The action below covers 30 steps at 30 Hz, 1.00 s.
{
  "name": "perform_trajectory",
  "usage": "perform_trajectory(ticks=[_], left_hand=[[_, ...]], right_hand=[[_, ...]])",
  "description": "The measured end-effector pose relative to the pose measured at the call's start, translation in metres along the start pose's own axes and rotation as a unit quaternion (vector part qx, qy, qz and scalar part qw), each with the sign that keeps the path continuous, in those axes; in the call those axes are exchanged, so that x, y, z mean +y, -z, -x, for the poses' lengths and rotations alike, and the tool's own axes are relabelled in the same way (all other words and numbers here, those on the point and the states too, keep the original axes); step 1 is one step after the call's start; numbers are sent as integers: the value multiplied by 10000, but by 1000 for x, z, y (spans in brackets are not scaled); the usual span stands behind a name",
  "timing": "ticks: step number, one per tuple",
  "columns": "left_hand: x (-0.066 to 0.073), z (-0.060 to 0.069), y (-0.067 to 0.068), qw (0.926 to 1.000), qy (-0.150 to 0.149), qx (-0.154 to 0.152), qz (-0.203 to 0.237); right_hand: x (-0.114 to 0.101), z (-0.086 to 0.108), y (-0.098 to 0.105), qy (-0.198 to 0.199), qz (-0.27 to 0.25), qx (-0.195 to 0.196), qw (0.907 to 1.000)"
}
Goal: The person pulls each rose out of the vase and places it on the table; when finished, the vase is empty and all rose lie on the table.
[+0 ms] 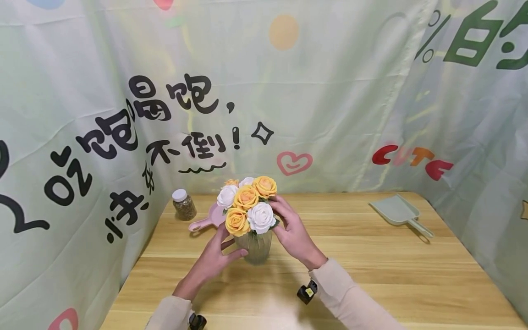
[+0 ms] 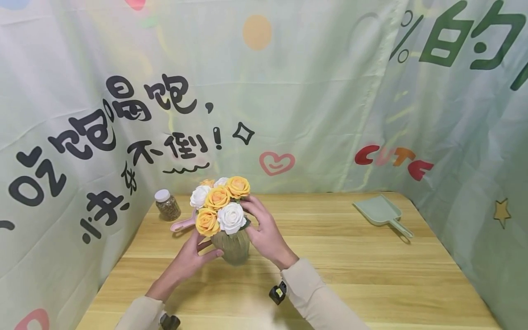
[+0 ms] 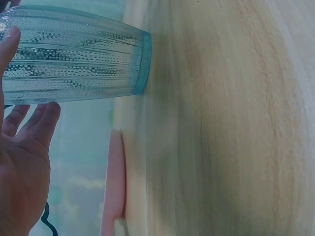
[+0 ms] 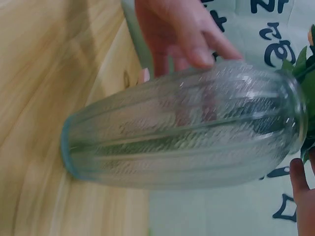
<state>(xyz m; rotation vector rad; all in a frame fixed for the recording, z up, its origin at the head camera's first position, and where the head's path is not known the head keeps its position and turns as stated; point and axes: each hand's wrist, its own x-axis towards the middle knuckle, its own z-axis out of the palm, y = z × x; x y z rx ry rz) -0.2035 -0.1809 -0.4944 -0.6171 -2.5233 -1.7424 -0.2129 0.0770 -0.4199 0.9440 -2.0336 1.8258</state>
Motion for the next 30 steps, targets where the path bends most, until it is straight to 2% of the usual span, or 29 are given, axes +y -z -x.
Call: perform_trajectory(ticks=[3,8,11,17,30], left_hand=[[0,0,0,10000,-6,-5,3],[-2,-1,-1,10000,88,7,8],[-2,0,-1,9998,179,20,-7],[-1,-1,0,9997,229,28,-4],[-2,-1,0,9998,202,19,34]], right_hand=[[-1,-1,-1,183,80,60,9998],[-4,-4,2,389,-12,395,9985],[-9,-9,5,517,-174,720,9959],[-13,-20,12,823,-429,1478,9847],[-12,-21,-2,305,-294,1697,9846]])
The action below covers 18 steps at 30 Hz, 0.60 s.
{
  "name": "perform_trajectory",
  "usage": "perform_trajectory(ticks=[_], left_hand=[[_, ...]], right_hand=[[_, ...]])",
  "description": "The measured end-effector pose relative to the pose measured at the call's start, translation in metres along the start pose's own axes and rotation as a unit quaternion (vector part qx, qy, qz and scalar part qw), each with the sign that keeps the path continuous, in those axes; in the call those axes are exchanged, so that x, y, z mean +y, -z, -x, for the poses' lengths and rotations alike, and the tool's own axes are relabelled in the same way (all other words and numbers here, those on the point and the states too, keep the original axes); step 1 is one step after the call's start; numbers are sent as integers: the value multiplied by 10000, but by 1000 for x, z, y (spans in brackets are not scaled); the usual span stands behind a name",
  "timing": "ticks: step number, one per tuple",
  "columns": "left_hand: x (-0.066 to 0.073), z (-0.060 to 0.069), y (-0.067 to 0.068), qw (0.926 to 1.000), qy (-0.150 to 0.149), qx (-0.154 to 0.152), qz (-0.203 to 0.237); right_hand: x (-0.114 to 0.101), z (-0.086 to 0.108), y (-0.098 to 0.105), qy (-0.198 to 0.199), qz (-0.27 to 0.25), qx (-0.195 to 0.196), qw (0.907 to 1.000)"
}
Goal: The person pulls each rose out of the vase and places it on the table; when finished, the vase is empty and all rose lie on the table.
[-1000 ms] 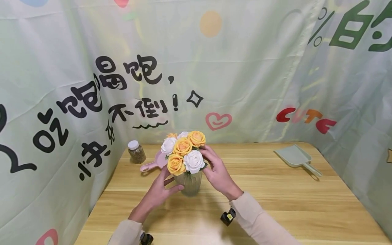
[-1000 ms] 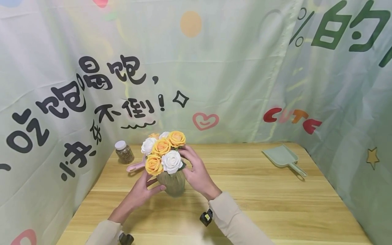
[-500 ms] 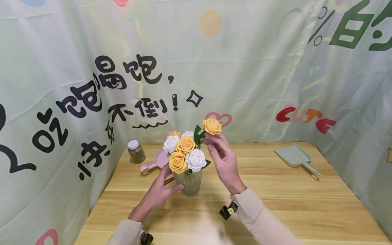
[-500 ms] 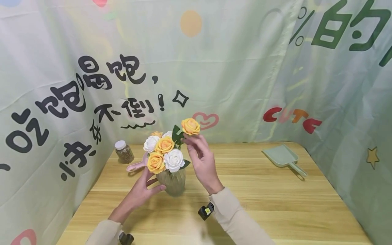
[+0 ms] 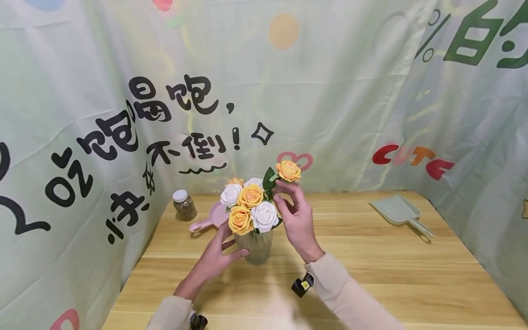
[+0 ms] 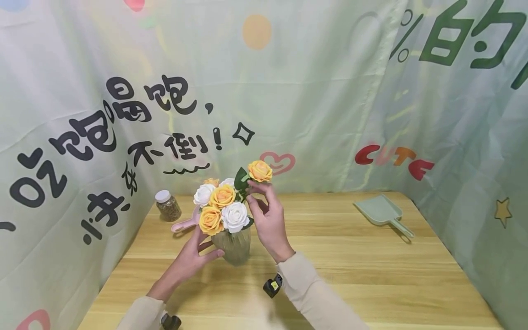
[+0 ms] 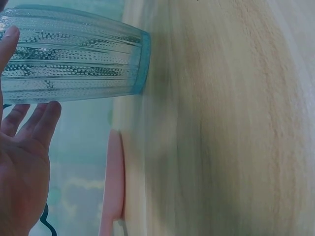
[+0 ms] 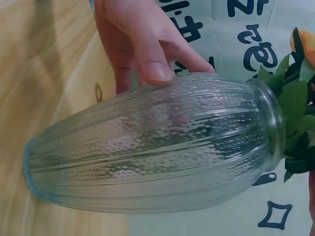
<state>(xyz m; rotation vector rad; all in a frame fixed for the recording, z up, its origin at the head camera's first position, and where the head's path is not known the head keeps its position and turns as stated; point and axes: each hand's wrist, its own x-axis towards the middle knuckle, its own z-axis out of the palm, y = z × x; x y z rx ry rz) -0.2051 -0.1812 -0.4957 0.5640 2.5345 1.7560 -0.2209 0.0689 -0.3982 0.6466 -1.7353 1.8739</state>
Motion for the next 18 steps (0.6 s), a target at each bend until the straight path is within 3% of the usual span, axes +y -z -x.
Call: perform_trajectory(ticks=[9,18], left_hand=[[-1,2,0,9999,-53,84,-36],[-2,2,-1,9999,-43,88,-27]], right_hand=[[-12,-16,6,-6,0,300,9996],[-35,-50,27,267,-382,1268,9908]])
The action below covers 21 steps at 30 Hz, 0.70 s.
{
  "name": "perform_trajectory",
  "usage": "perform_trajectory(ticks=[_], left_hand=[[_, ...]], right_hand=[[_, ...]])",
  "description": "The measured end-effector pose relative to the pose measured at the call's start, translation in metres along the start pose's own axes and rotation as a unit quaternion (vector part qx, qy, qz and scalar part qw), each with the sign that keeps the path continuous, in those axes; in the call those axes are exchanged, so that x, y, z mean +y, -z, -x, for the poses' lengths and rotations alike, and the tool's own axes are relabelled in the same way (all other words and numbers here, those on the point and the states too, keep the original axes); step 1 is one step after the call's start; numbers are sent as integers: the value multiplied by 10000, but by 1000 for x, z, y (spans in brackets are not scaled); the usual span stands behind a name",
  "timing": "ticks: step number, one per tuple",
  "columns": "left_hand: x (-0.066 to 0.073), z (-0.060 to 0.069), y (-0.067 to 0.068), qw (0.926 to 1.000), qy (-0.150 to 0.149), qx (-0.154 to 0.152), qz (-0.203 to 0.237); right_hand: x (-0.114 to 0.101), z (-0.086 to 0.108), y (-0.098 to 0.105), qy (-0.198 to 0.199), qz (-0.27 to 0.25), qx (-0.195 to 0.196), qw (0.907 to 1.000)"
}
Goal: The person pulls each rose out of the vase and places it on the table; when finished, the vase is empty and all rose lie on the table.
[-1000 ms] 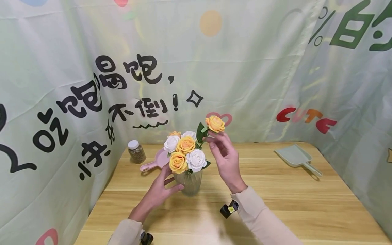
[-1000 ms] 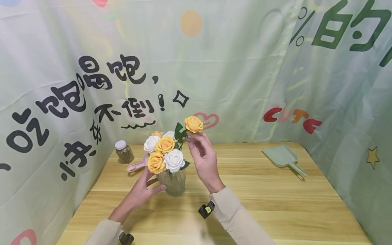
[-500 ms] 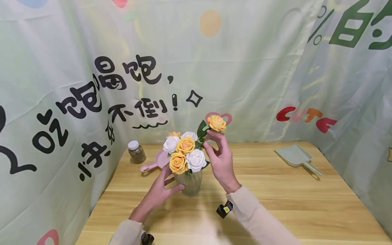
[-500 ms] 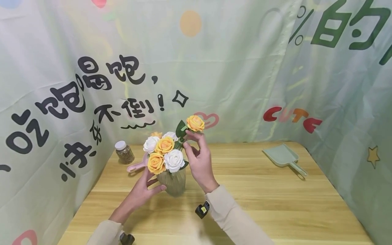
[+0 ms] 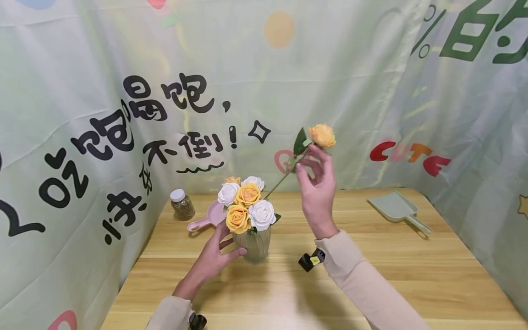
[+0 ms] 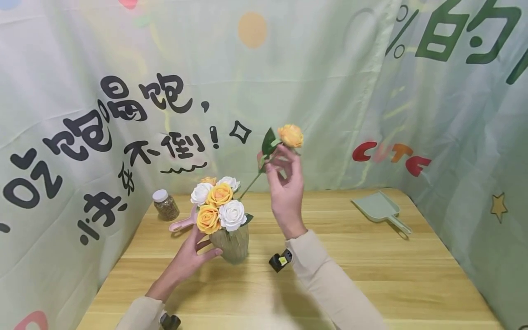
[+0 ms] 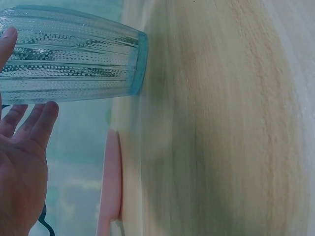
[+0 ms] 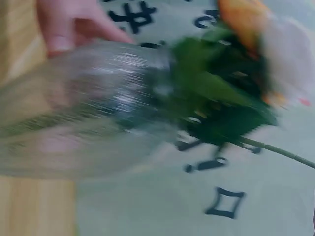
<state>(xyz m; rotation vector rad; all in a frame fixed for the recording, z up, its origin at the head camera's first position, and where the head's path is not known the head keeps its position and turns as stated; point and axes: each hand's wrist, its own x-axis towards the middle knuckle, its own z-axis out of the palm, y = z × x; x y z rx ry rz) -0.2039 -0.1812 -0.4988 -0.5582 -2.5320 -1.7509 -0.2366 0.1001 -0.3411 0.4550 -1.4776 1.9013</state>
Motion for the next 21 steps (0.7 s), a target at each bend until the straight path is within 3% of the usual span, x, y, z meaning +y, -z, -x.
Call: perform_trajectory(ticks=[7,11,16,21], left_hand=[[-1,0,2,10000,-92,27,11],[1,0,2,9999,-107,36,58],[2,-1,0,9999,26,-36,137],[0,0,0,9999,62,15,106]], right_hand=[[-21,-32,31,350,-381,373,9980],[-30,-43,62,474,-304,277,9980],[-39,-46,123,201,618,-222,9976],[-39,-41,188,-196,1691,-637,9833]])
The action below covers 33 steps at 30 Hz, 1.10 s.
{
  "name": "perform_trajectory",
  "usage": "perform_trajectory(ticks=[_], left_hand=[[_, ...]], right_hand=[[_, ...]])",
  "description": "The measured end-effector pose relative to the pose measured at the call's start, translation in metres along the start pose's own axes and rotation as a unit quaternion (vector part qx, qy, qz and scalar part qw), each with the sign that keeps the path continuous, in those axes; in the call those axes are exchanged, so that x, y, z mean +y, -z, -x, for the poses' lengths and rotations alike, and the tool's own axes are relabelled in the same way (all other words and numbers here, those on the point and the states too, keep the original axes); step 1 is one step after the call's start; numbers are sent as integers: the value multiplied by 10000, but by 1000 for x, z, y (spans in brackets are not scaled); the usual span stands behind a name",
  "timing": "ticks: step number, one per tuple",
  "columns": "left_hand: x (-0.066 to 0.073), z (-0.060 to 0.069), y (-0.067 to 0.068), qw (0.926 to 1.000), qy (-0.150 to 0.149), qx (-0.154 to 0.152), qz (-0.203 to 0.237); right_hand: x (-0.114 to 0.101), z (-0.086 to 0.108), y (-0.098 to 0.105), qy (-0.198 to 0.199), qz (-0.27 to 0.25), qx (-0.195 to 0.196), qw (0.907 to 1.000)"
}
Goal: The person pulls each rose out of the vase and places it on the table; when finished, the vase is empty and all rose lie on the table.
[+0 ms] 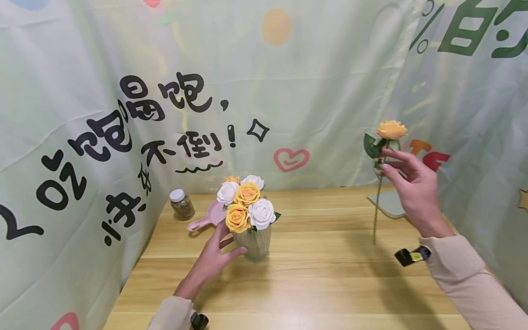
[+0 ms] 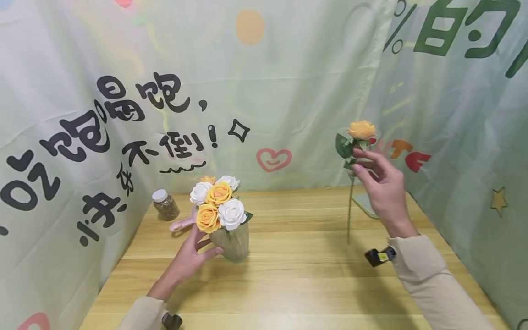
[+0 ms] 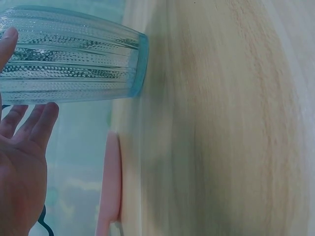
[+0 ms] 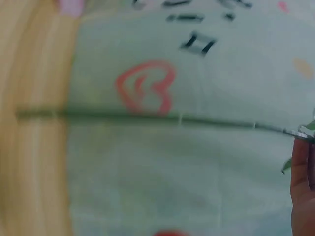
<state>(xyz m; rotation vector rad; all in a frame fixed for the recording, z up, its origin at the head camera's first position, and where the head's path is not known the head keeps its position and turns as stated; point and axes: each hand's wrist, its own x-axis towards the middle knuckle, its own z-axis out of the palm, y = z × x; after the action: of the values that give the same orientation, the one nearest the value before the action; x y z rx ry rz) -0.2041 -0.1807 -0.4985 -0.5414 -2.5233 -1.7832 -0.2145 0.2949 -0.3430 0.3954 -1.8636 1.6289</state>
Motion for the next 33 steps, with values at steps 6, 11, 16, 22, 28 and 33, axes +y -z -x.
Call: perform_trajectory(ticks=[6,11,16,22,28,33], left_hand=[[-2,0,0,9999,-123,35,-62],[-3,0,0,9999,-91,21,-83],[-1,0,0,10000,-31,-11,-52],[1,0,1,10000,56,-13,-16],[1,0,1,10000,56,21,10],[1,-1,1,10000,90,-6,0]], right_hand=[[25,23,56,-524,1208,-548,9898],[45,49,93,-1022,1961,-1260,9671],[70,75,114,-1356,2549,-1846,9394],[97,103,124,-1877,3117,-2417,8995],[116,117,127,-2196,3329,-2517,8818],[126,124,127,-2396,3464,-2559,8701]])
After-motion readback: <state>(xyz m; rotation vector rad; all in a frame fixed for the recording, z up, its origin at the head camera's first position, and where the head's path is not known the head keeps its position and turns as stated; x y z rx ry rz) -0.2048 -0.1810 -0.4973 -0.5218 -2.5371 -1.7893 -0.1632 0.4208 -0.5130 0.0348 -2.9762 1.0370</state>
